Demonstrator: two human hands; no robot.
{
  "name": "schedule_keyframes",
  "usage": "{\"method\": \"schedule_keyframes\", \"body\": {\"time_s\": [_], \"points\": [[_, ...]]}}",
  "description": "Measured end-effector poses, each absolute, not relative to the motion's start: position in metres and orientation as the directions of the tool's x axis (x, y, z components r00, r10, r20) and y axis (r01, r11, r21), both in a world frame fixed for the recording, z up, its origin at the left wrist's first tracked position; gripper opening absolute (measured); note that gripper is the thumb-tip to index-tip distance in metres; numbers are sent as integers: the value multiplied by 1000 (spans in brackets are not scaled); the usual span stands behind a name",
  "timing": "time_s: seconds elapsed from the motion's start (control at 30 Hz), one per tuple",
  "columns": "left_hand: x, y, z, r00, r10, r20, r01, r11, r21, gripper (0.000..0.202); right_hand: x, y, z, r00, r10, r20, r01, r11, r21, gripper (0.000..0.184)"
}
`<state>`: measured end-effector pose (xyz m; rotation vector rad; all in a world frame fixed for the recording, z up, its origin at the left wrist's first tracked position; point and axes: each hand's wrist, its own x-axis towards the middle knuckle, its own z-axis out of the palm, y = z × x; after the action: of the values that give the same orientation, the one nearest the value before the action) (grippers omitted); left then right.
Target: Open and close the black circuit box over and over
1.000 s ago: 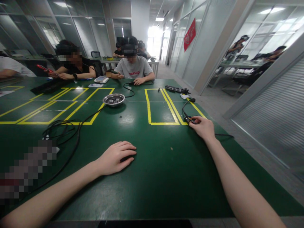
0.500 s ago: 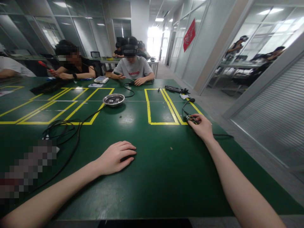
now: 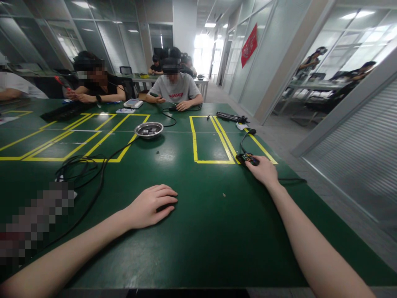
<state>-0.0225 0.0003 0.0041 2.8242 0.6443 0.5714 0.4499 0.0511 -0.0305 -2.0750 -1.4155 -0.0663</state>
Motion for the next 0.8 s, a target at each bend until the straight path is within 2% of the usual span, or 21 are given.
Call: {"method": "schedule_keyframes", "body": {"time_s": [0.1,0.23,0.33,0.43,0.6,0.8], "points": [[-23,1,3,834,445,325,371,-890,265,22,425,46,-20,354,884,304,869,-191,-456,39],[-23,0,2,828,451,333,373,-886,274,24,353,25,-6,-39,959,279,820,191,-540,35],[-22,-1,4,802,472,367,386,-877,285,37,287,-3,1,-422,868,262,637,489,-595,32],[-22,-3,7,782,464,415,374,-883,282,45,241,-28,4,-651,716,253,478,645,-597,37],[-22,-5,7,784,479,394,393,-875,283,33,229,-38,-2,-661,680,317,440,694,-569,35],[-22,-4,6,782,545,302,465,-833,299,49,242,-29,-6,-586,642,494,402,760,-511,28]]}}
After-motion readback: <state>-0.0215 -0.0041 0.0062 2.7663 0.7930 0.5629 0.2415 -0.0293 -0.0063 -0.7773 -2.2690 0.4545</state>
